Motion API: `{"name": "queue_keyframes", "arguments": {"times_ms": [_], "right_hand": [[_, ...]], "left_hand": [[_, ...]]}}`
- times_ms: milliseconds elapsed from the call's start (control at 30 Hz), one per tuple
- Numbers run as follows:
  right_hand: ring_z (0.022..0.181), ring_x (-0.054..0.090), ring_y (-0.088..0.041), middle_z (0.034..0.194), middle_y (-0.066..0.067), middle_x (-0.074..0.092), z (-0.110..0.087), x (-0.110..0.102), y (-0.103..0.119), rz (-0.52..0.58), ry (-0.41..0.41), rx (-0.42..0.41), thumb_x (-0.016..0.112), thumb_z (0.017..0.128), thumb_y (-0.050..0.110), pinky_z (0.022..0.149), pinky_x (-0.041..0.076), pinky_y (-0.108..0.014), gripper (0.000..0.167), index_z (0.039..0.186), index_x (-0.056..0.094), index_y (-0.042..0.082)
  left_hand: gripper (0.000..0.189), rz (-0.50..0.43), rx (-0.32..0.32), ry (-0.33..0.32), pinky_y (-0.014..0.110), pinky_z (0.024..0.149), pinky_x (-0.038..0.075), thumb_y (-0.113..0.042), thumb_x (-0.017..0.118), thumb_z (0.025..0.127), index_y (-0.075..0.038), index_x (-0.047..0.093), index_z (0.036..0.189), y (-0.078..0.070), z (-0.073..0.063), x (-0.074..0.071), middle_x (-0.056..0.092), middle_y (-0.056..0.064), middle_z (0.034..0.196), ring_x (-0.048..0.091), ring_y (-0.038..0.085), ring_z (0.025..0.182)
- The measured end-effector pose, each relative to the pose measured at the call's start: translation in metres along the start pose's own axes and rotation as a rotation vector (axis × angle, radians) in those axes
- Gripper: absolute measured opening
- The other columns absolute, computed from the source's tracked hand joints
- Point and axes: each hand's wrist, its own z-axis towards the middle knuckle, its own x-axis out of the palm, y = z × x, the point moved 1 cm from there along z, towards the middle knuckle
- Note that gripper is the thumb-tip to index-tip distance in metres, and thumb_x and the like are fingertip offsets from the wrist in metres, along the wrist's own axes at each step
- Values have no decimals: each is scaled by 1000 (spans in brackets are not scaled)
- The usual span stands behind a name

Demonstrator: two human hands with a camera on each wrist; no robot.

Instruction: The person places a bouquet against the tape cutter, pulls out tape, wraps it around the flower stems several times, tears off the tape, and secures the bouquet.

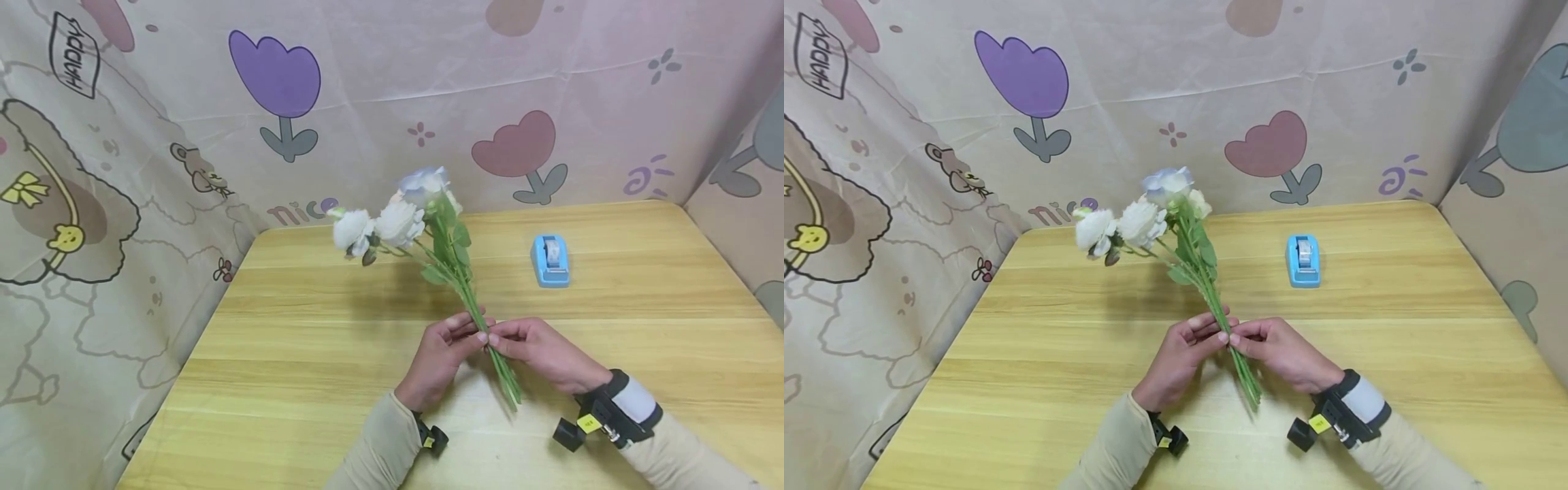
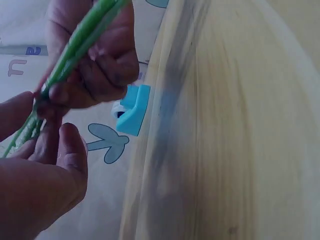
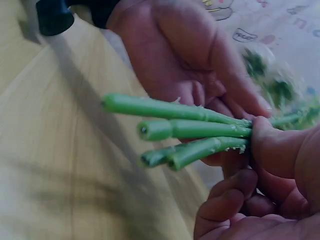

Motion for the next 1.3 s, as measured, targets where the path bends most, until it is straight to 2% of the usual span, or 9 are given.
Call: {"name": "queue_keyframes", "arguments": {"times_ms": [100, 167, 267, 367, 433, 600, 933, 1133, 1300], "right_hand": [[142, 43, -46, 146, -27, 53, 0, 3, 0, 22, -11, -9, 60, 105, 15, 117, 38, -56, 33, 126, 64, -9], [140, 46, -44, 145, -26, 55, 0, 3, -1, 30, -15, -11, 60, 105, 15, 117, 36, -59, 33, 126, 64, -9], [134, 54, -31, 141, -22, 61, -1, 2, -3, 44, -7, -17, 60, 105, 16, 115, 43, -46, 32, 126, 65, -8], [125, 60, -16, 134, -10, 68, -2, 2, -8, 104, 23, -25, 59, 105, 15, 107, 47, -28, 25, 121, 70, -2], [121, 61, -12, 130, -3, 70, -2, 1, -10, 152, 46, -37, 59, 105, 12, 103, 48, -23, 21, 118, 73, 3], [118, 63, -12, 124, 3, 72, -4, 2, -15, 212, 73, -68, 59, 105, 10, 102, 51, -24, 19, 114, 75, 11], [118, 64, -12, 123, 3, 73, -5, 8, -24, 243, 63, -79, 56, 106, 9, 103, 50, -23, 21, 117, 75, 11], [115, 67, -16, 121, 0, 74, -4, 13, -23, 206, -4, -76, 59, 105, 10, 100, 54, -25, 20, 117, 75, 10], [112, 68, -14, 120, -5, 75, -3, 18, -20, 123, -111, -56, 63, 104, 13, 98, 54, -25, 23, 120, 72, -1]], "left_hand": [[44, -9, -7, -4, 30, 104, 52, -1, 66, 99, 7, 56, 141, 1, 0, 1, 69, 18, 130, 65, 22, 122], [45, -30, -18, -5, 30, 105, 52, 1, 66, 98, 7, 56, 141, 2, 1, 1, 69, 18, 131, 65, 22, 122], [44, -81, -31, -3, 32, 106, 52, 4, 66, 97, 7, 57, 140, 3, 2, 1, 69, 19, 131, 65, 22, 122], [43, -107, -32, -9, 33, 105, 52, 6, 67, 95, 6, 60, 137, 3, 2, 2, 70, 19, 127, 67, 20, 118], [42, -101, -28, -15, 34, 104, 53, 7, 68, 93, 4, 62, 135, 3, 2, 2, 72, 18, 123, 69, 18, 113], [40, -88, -23, -19, 34, 103, 54, 9, 68, 92, 6, 64, 132, 2, 0, 4, 74, 17, 117, 70, 16, 108], [35, -43, -38, -21, 30, 98, 56, 8, 67, 94, 9, 65, 129, 1, -1, 5, 73, 21, 117, 70, 16, 108], [32, -22, -32, -35, 29, 98, 56, 6, 68, 94, 10, 65, 126, 0, -3, 2, 73, 22, 117, 71, 13, 102], [30, 1, -28, -72, 30, 99, 54, 1, 69, 96, 12, 66, 124, -1, -3, 2, 74, 20, 116, 72, 13, 101]]}}
